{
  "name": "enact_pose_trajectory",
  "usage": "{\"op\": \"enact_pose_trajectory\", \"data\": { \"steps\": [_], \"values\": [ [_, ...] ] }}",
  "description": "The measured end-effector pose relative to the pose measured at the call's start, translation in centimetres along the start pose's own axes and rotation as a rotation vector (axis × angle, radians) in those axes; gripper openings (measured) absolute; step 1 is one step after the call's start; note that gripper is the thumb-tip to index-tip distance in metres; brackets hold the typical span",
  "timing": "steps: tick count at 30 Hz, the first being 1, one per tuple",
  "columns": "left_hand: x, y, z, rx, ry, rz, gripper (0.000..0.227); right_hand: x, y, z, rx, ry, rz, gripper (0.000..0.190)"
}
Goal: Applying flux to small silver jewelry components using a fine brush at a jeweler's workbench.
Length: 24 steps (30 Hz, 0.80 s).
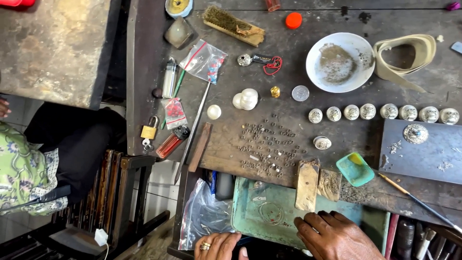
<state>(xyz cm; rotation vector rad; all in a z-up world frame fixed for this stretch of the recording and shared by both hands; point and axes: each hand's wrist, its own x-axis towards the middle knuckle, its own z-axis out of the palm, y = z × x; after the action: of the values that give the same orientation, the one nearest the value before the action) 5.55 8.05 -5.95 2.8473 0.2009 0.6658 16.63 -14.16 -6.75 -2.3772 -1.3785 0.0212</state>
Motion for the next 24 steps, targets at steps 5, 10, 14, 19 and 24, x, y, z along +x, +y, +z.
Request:
{"op": "enact_pose_trajectory", "data": {
  "steps": [5, 10, 14, 19, 24],
  "values": [
    [-0.3, -0.2, 0.0, 0.008, -0.011, 0.000, 0.032, -0.4, 0.1, 0.6, 0.007, -0.024, 0.006, 0.017],
    [0.6, 0.4, -1.2, 0.022, 0.027, -0.039, 0.039, -1.4, 0.6, 2.6, -0.021, 0.030, -0.083, 0.019],
    [0.9, 0.6, -2.8, -0.134, -0.032, -0.125, 0.036, -3.3, 0.8, 5.9, -0.054, 0.000, -0.050, 0.022],
    [7.8, 0.7, -5.9, -0.407, 0.227, -0.046, 0.021, -3.3, 0.5, 6.5, -0.047, -0.061, 0.030, 0.025],
    [15.9, -1.0, -5.1, -0.298, 0.132, 0.120, 0.031, -3.4, 0.7, 6.8, -0.073, 0.048, 0.030, 0.024]
  ]
}}
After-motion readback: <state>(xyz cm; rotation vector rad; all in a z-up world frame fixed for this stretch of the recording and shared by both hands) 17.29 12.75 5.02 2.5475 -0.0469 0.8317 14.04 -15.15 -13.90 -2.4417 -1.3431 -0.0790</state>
